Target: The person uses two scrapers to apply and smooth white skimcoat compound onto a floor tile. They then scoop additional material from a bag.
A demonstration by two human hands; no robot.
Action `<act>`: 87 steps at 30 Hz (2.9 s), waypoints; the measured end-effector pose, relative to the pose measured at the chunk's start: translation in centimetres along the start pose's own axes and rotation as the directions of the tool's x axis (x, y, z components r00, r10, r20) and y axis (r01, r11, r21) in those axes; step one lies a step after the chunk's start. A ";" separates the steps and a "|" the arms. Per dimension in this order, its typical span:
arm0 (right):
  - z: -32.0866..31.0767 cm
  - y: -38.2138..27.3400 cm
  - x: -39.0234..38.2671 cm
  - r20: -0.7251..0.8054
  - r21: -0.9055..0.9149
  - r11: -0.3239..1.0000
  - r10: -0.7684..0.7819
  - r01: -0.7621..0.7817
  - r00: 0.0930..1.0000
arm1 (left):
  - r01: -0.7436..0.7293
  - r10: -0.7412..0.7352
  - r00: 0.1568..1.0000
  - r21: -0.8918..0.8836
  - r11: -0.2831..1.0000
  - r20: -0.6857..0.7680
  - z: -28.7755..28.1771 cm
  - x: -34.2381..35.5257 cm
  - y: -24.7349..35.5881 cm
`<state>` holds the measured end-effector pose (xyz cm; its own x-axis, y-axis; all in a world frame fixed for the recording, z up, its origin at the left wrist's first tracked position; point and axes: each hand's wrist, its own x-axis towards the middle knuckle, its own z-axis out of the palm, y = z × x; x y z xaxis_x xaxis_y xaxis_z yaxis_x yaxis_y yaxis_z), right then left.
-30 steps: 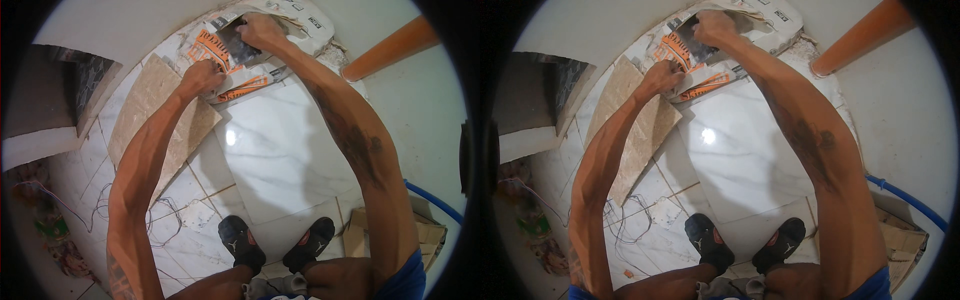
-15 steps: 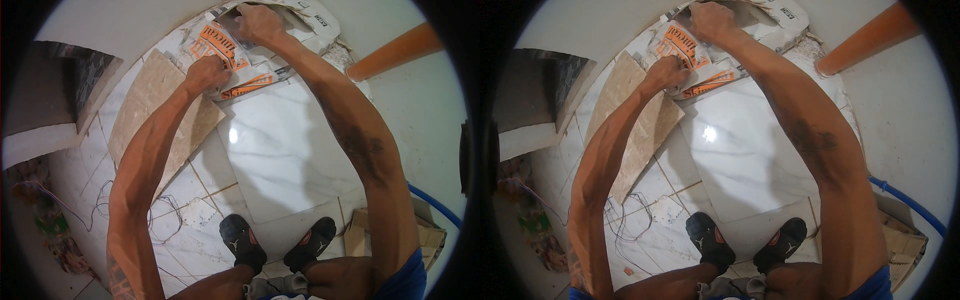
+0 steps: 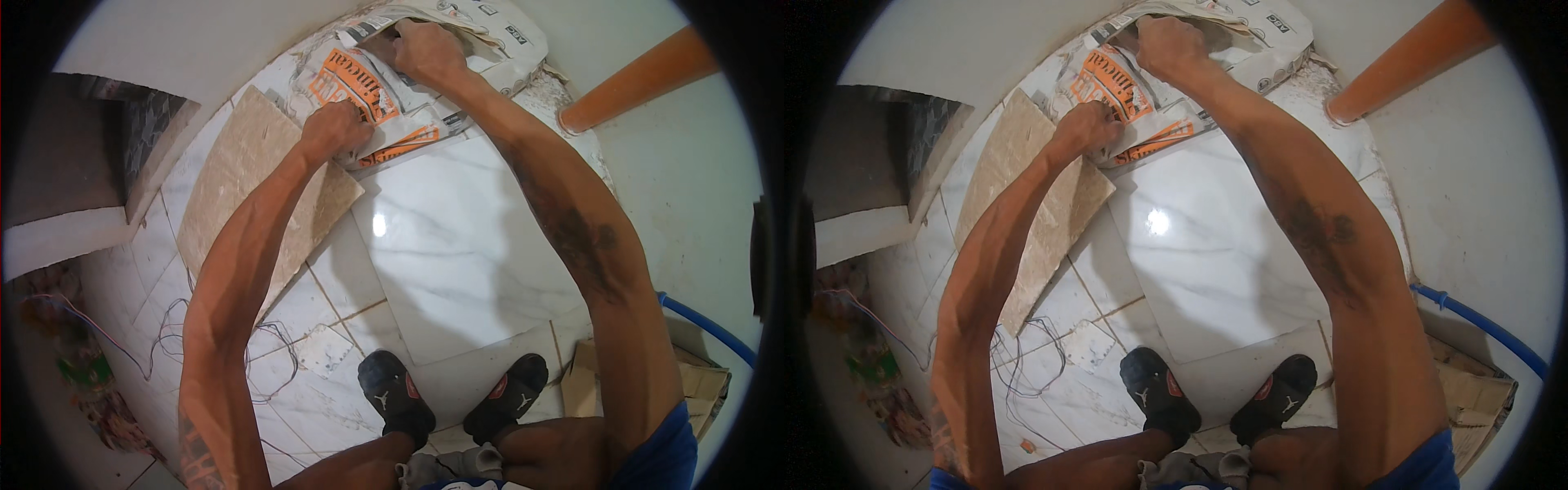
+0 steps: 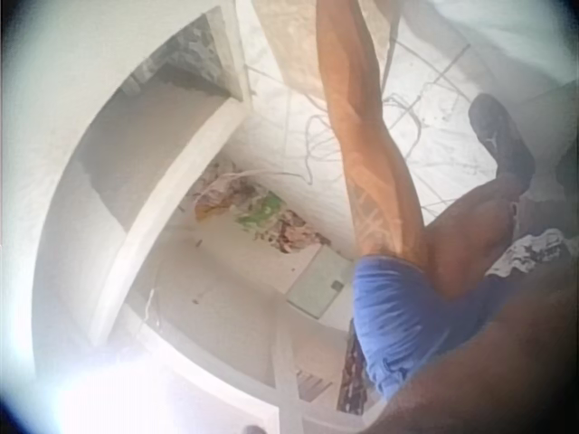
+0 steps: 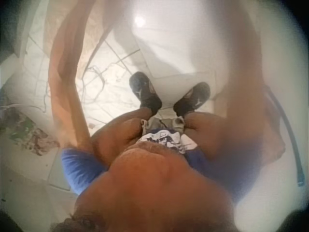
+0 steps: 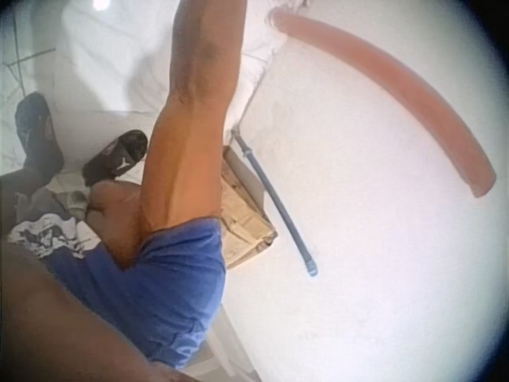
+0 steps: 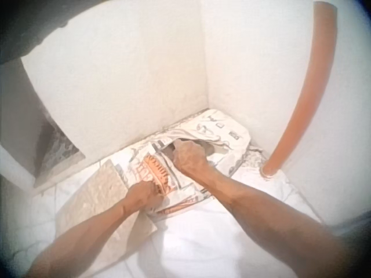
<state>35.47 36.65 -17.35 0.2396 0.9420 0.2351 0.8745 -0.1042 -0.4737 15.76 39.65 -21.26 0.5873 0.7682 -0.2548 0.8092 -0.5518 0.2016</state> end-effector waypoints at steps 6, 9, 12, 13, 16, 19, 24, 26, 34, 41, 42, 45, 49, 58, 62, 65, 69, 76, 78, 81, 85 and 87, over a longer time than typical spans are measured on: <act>0.3 0.2 -0.6 -0.049 0.082 0.996 -0.039 0.043 0.998 | 0.019 -0.019 1.000 0.005 1.000 -0.015 -0.1 0.3 0.3; 0.2 0.2 -1.1 0.047 -0.065 0.997 0.043 -0.040 0.998 | 0.000 -0.001 1.000 -0.014 1.000 -0.015 -0.2 0.0 0.2; 0.0 0.2 -1.2 -0.015 0.069 0.997 0.022 -0.021 1.000 | 0.003 -0.003 1.000 -0.007 1.000 -0.017 -0.1 0.4 -0.1; 0.1 0.6 -1.0 -0.044 0.081 0.997 -0.008 0.012 0.999 | 0.000 0.000 1.000 -0.007 1.000 -0.019 0.2 0.5 -0.3; -0.2 0.7 -1.2 -0.048 0.107 0.993 0.047 -0.041 0.998 | -0.023 0.023 0.998 -0.006 1.000 -0.052 0.4 0.1 -0.3; -2.1 1.3 -0.8 -0.095 0.111 0.989 0.107 -0.097 0.990 | 0.045 -0.045 0.999 -0.015 0.999 -0.007 -0.7 -0.8 0.4; -5.6 4.7 -0.1 -0.244 0.268 0.962 0.020 0.048 0.969 | 0.093 -0.099 0.992 -0.085 0.992 -0.071 -1.4 -0.9 1.0; -6.2 7.7 0.3 -0.176 0.195 0.979 -0.018 0.053 0.984 | 0.067 -0.071 0.995 -0.064 0.996 -0.064 -1.7 -0.7 2.3; -7.5 9.0 -4.4 0.299 0.107 0.993 -0.081 0.051 0.951 | 0.030 -0.029 0.977 0.001 1.000 -0.211 -1.9 -0.3 1.8; -2.9 5.3 -11.2 0.434 -0.023 0.991 -0.107 0.129 0.895 | 0.020 -0.017 0.967 0.008 1.000 -0.254 -3.8 1.6 2.2; -2.5 4.7 -11.5 0.441 -0.079 0.979 -0.135 0.189 0.887 | 0.018 -0.023 0.963 -0.022 1.000 -0.269 -4.3 2.2 2.7; -1.1 2.6 -10.9 0.496 -0.161 0.979 -0.028 0.124 0.868 | -0.021 0.030 0.961 0.035 0.999 -0.276 -5.8 3.6 3.4; 0.4 1.4 -10.0 0.391 -0.204 0.972 -0.031 0.119 0.920 | 0.011 0.009 0.975 0.086 0.996 -0.223 -6.3 4.1 3.7; 2.9 2.7 -8.6 0.472 -0.372 0.895 -0.047 0.247 0.881 | -0.022 0.031 0.982 0.049 0.999 -0.186 -6.9 3.3 3.7; 2.9 2.8 -8.7 0.420 -0.403 0.850 -0.158 0.339 0.894 | -0.035 0.046 0.981 0.065 0.997 -0.189 -7.0 3.8 2.9; 2.1 2.6 -8.1 0.447 -0.380 0.842 -0.196 0.383 0.873 | -0.024 0.034 0.974 0.051 0.998 -0.224 -7.4 3.6 2.8; 0.8 2.6 -7.1 0.417 -0.383 0.835 -0.225 0.395 0.881 | -0.073 0.096 0.968 0.107 0.992 -0.232 -8.4 4.3 2.3; -3.4 3.3 -4.3 0.163 -0.275 0.929 -0.209 0.248 0.964 | -0.264 0.372 0.881 0.349 0.899 -0.293 -13.6 8.3 3.8; -3.4 3.7 -4.7 0.097 -0.225 0.956 -0.172 0.190 0.980 | -0.258 0.420 0.843 0.434 0.863 -0.335 -14.2 10.0 3.0; -3.4 5.2 -6.1 0.059 -0.244 0.967 -0.061 0.074 0.996 | -0.422 0.698 0.690 0.678 0.601 -0.189 -14.2 9.1 7.3; -1.0 4.6 -8.7 0.246 -0.227 0.965 -0.073 0.130 0.967 | -0.399 0.432 0.874 0.178 0.900 -0.224 -11.4 3.8 6.9; 1.3 4.1 -9.4 0.288 -0.172 0.976 -0.076 0.130 0.955 | -0.286 0.333 0.933 0.283 0.916 -0.136 -8.5 4.7 2.9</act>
<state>36.24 27.80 -22.53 0.0406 0.9990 0.0165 0.9577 -0.0342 -0.2858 20.77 44.37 -13.84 0.8158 0.5768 -0.0422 0.5770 -0.8167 -0.0098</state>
